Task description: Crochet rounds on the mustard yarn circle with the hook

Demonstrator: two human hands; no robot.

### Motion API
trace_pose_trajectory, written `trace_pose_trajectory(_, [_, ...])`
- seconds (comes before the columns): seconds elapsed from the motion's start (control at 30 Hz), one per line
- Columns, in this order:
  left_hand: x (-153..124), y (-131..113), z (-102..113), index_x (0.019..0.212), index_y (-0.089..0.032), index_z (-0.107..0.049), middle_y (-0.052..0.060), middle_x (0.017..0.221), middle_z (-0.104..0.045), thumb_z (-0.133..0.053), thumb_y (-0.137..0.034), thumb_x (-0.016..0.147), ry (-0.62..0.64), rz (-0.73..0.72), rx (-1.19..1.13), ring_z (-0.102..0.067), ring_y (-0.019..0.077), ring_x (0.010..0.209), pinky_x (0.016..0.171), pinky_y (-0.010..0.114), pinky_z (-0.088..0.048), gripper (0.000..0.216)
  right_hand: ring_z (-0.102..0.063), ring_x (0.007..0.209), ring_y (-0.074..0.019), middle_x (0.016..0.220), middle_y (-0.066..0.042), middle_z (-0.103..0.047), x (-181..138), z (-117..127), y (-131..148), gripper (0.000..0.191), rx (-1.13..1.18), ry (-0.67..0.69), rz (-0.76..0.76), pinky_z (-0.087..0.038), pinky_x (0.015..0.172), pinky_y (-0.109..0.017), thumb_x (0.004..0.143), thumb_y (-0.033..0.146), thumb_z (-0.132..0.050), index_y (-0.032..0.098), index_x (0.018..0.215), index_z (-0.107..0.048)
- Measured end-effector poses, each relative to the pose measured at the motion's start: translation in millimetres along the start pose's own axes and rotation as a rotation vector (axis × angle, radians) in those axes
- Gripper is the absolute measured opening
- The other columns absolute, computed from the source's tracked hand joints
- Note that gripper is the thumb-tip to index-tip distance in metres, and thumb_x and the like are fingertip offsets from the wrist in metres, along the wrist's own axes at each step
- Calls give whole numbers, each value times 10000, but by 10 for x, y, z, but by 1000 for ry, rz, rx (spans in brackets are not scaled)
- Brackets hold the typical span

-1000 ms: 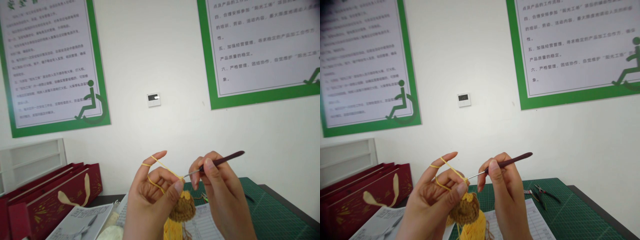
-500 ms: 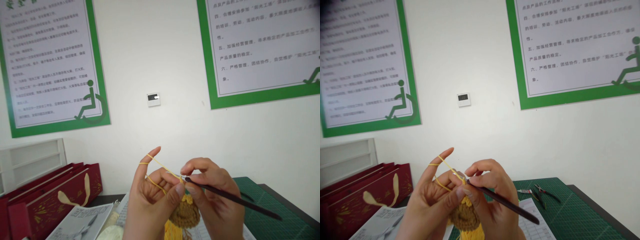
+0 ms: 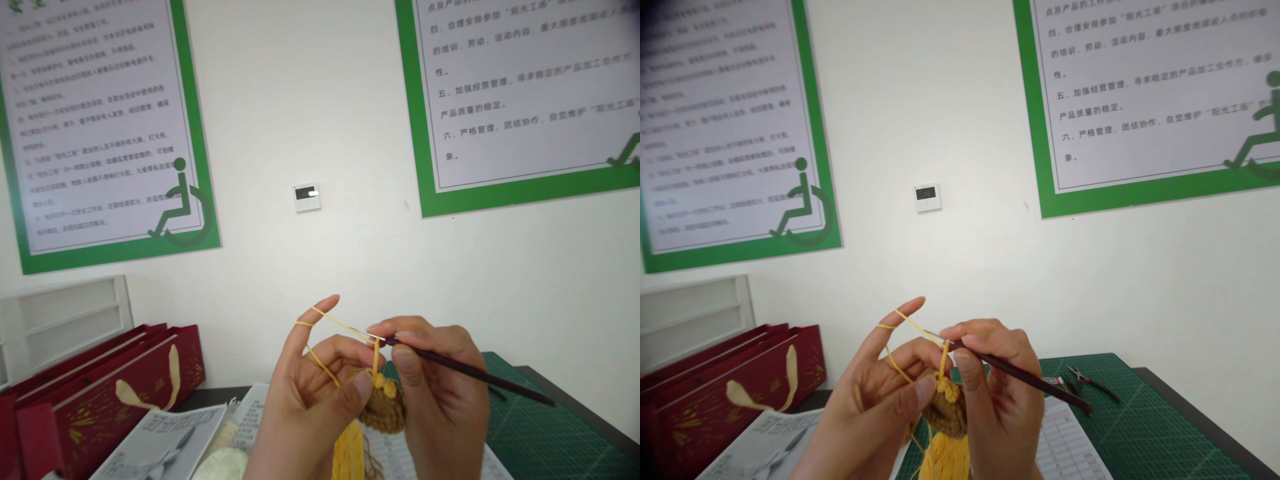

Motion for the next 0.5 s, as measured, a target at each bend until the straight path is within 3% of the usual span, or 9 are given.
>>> trace_pose_trajectory(0.5, [11, 66, 26, 1526, -198, -430, 37, 828, -751, -827, -71, 779, 21, 48, 6, -633, 182, 775, 751, 309, -467, 856, -755, 904, -131, 917, 4, -733, -18, -79, 131, 210, -46, 62, 154, -631, 788, -243, 946, 38, -627, 219, 1025, -697])
Point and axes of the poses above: each hand's wrist, its own x-axis towards the middle knuckle, its own z-axis out of the back of the hand, y = z × x, the point moved 10 cm from there along x, towards the middle knuckle
